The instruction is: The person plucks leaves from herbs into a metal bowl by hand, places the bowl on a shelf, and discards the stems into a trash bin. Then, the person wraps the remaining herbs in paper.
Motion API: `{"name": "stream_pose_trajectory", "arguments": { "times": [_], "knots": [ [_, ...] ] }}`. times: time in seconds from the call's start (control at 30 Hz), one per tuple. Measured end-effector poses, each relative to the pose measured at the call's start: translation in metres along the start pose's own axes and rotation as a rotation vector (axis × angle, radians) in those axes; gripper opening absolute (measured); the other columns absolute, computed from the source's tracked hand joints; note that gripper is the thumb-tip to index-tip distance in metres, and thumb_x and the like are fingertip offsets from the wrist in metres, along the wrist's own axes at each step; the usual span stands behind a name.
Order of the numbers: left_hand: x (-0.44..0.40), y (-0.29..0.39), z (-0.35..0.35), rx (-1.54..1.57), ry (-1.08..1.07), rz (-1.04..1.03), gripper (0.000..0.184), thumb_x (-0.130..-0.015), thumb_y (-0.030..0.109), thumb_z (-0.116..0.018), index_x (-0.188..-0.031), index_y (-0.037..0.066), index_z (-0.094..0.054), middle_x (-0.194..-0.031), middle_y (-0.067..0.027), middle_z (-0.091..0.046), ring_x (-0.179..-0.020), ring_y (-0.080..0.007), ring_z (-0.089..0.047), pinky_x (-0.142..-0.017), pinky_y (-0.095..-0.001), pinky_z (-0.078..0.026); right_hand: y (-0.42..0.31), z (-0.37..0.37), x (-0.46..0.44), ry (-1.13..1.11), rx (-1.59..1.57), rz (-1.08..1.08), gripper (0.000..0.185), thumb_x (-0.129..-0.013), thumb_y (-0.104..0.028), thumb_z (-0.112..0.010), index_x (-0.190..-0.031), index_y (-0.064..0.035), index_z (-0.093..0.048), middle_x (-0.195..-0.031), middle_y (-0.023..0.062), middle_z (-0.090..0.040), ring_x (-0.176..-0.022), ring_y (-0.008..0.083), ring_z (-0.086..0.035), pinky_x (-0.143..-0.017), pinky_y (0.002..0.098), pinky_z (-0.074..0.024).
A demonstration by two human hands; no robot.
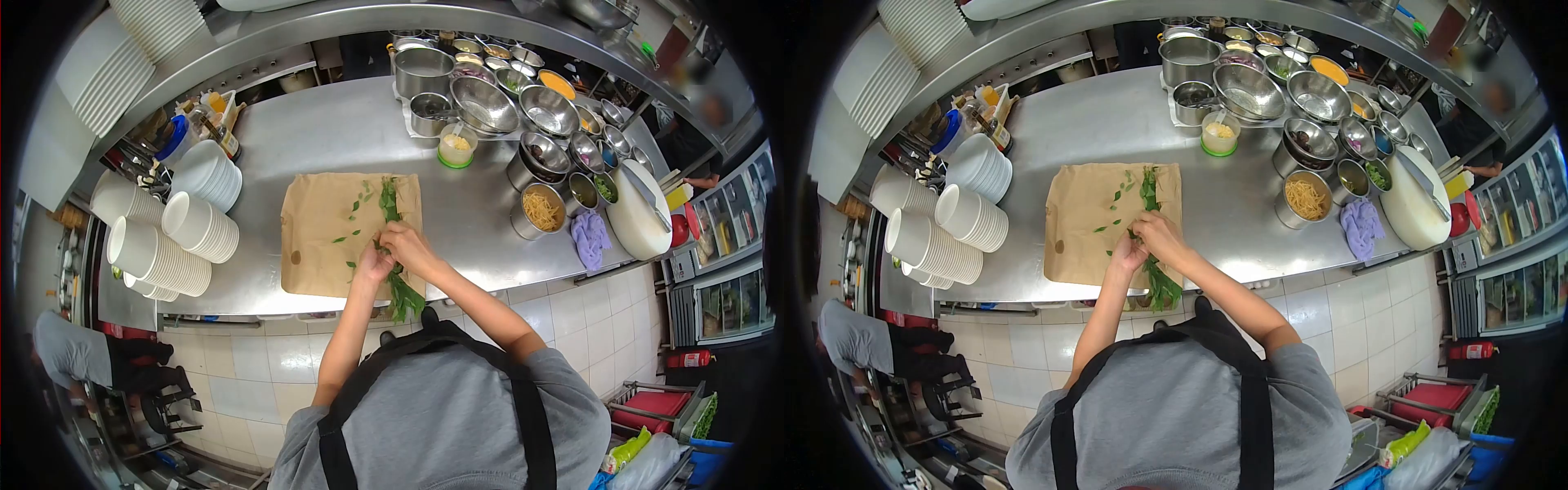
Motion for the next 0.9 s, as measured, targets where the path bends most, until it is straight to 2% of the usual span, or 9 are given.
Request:
{"name": "stream_pose_trajectory", "arguments": {
  "times": [0.2,0.3,0.33,0.43,0.53,0.63,0.73,0.83,0.9],
  "knots": [
    [-0.007,0.014,0.011,0.075,0.031,-0.061,0.025,-0.096,0.021,-0.039,-0.106,0.001,-0.05,-0.102,-0.0097,-0.058,-0.096,-0.0195,-0.058,-0.084,-0.0346,-0.052,0.011,-0.001,-0.013,0.055,-0.036,0.184,0.024,-0.072,-0.004,-0.055,-0.093,-0.0116,-0.066,-0.097,0.0061,-0.058,-0.093,0.0276,-0.054,-0.087,0.047,-0.0399],
    [-0.008,0.029,0.011,0.009,0.074,-0.139,0.024,-0.095,0.021,-0.041,-0.106,0.001,-0.052,-0.105,-0.0105,-0.057,-0.101,-0.0203,-0.056,-0.088,-0.0356,-0.049,0.043,0.0,-0.017,-0.02,0.082,-0.01,0.03,-0.07,-0.001,-0.056,-0.098,-0.0086,-0.064,-0.113,0.0104,-0.052,-0.099,0.0273,-0.051,-0.09,0.0425,-0.0372],
    [-0.007,0.03,0.011,-0.023,0.104,-0.158,0.024,-0.095,0.02,-0.042,-0.106,0.002,-0.053,-0.107,-0.0105,-0.057,-0.104,-0.0203,-0.055,-0.089,-0.0358,-0.048,0.051,-0.002,-0.013,-0.104,0.272,0.023,0.028,-0.07,-0.002,-0.055,-0.095,-0.0098,-0.065,-0.124,0.0105,-0.043,-0.109,0.027,-0.045,-0.089,0.0416,-0.0384],
    [-0.008,0.027,-0.008,-0.558,0.243,-0.35,0.026,-0.093,0.018,-0.046,-0.111,0.0,-0.052,-0.113,-0.0143,-0.054,-0.111,-0.0245,-0.05,-0.094,-0.0344,-0.04,0.069,0.005,-0.004,-0.18,0.403,0.157,0.024,-0.07,-0.004,-0.057,-0.091,-0.0104,-0.065,-0.124,0.0101,-0.043,-0.115,0.0283,-0.039,-0.087,0.0413,-0.0399],
    [-0.019,0.017,-0.04,-1.08,0.149,-0.606,0.031,-0.093,0.017,-0.046,-0.117,-0.003,-0.048,-0.117,-0.0184,-0.051,-0.111,-0.0276,-0.049,-0.094,-0.0322,-0.037,0.083,0.027,0.007,-0.091,0.398,0.153,0.02,-0.069,-0.006,-0.06,-0.089,-0.0092,-0.063,-0.125,0.0104,-0.042,-0.111,0.0306,-0.043,-0.084,0.0416,-0.0425],
    [-0.044,0.028,-0.025,-1.215,0.23,-0.658,0.058,-0.085,0.024,-0.057,-0.13,-0.005,-0.036,-0.122,-0.018,-0.047,-0.116,-0.0334,-0.043,-0.097,-0.0324,-0.034,0.095,0.045,0.014,-0.137,0.162,-0.026,0.02,-0.07,-0.003,-0.063,-0.089,-0.0068,-0.058,-0.124,0.0146,-0.042,-0.109,0.0355,-0.045,-0.083,0.0424,-0.0445],
    [-0.054,0.017,-0.03,-1.751,0.654,-0.559,0.075,-0.071,0.027,-0.07,-0.13,-0.004,-0.034,-0.125,-0.0217,-0.041,-0.115,-0.0382,-0.04,-0.097,-0.0367,-0.034,0.116,0.042,0.026,-0.04,-0.085,0.044,0.02,-0.072,0.0,-0.064,-0.088,-0.0049,-0.053,-0.123,0.0184,-0.041,-0.11,0.036,-0.047,-0.083,0.0408,-0.0461],
    [-0.06,0.005,-0.051,-1.884,0.722,-0.416,0.084,-0.06,0.026,-0.077,-0.127,-0.002,-0.034,-0.124,-0.022,-0.039,-0.116,-0.0424,-0.037,-0.096,-0.0412,-0.034,0.146,0.021,0.036,-0.088,-0.285,-0.056,0.019,-0.075,-0.002,-0.065,-0.087,-0.0036,-0.05,-0.125,0.0201,-0.038,-0.111,0.0306,-0.049,-0.085,0.0366,-0.0464],
    [-0.068,-0.001,-0.052,-1.85,0.721,-0.545,0.072,-0.058,0.016,-0.076,-0.119,0.001,-0.042,-0.116,-0.0232,-0.044,-0.111,-0.04,-0.043,-0.093,-0.0405,-0.038,0.148,0.021,0.044,-0.04,-0.484,-0.153,0.016,-0.076,0.002,-0.062,-0.087,-0.0018,-0.051,-0.114,0.0147,-0.043,-0.105,0.0266,-0.052,-0.086,0.034,-0.0471]
  ]
}}
Point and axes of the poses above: each hand's wrist, its own x-axis away from the middle knuckle, its own z-axis out of the back of the hand, y = z × x, the point moved 4 cm from there along -x, towards the middle knuckle
